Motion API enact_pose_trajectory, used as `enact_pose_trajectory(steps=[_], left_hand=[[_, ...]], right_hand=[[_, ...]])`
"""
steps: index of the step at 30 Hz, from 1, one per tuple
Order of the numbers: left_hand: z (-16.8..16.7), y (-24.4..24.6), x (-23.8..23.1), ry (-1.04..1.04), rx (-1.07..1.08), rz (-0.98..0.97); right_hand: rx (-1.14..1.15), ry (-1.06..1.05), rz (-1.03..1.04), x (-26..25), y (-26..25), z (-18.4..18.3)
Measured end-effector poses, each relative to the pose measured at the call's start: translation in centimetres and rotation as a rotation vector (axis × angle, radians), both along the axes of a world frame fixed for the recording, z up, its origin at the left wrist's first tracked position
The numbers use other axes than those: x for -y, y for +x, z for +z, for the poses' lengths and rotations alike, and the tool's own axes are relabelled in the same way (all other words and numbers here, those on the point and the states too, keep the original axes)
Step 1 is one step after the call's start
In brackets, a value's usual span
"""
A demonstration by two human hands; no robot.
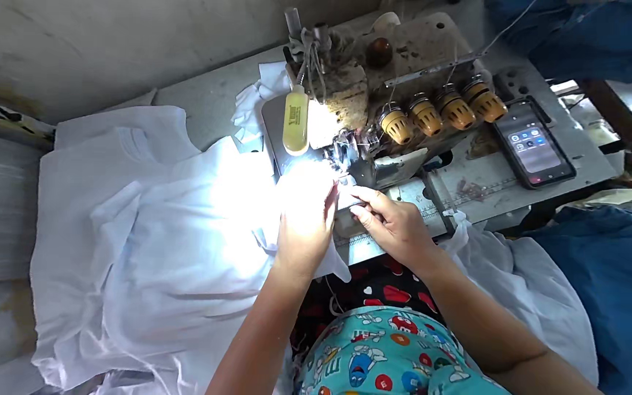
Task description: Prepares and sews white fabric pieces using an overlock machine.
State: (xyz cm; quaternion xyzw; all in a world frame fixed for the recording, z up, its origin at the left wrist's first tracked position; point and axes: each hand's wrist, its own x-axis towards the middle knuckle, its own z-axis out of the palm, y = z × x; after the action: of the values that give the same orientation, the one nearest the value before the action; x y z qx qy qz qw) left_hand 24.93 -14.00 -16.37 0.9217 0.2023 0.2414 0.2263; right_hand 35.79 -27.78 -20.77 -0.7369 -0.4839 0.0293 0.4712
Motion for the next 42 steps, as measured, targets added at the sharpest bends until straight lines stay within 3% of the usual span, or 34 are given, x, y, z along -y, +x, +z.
enact_pose_trajectory(steps=[14,18,20,22,26,28,31,35,38,42], left_hand=[[0.1,1.6,-5.1,-0.06,0.076,-0.186],[0.7,2.3,-6.3,0.009,0.019,-0.072],[-0.9,0.8,-6.3,0.07,0.013,0.04],[-2.4,-1.5,-5.7,0.08,0.054,0.113],[1.8,-5.4,-2.3,0.068,-0.13,0.155],[2.4,-6.6,-0.5,0.037,-0.139,0.104],[2.5,-6.0,1.7,-0.171,-0.087,-0.064],[5.2,-2.5,2.2,-0.382,-0.323,-0.16],[3.7,-0.7,1.1,-0.14,-0.163,-0.282],[5.9,-0.5,1.2,0.043,-0.034,-0.263]], right_hand=[[-0.193,-0.06,0.208,2.6,0.3,1.5],[-0.216,-0.036,0.241,2.7,0.3,2.0],[-0.215,-0.004,0.268,2.3,0.1,2.1],[-0.203,0.057,0.304,1.8,-0.3,2.1],[-0.104,0.138,0.378,0.5,-1.4,1.5],[-0.027,0.12,0.452,0.1,-1.8,1.3],[0.039,0.112,0.521,-0.2,-1.0,1.1],[0.023,-0.005,0.372,0.8,3.3,2.0],[0.037,-0.017,0.154,1.3,4.7,2.7],[-0.129,0.4,-0.024,1.8,1.4,2.5]])
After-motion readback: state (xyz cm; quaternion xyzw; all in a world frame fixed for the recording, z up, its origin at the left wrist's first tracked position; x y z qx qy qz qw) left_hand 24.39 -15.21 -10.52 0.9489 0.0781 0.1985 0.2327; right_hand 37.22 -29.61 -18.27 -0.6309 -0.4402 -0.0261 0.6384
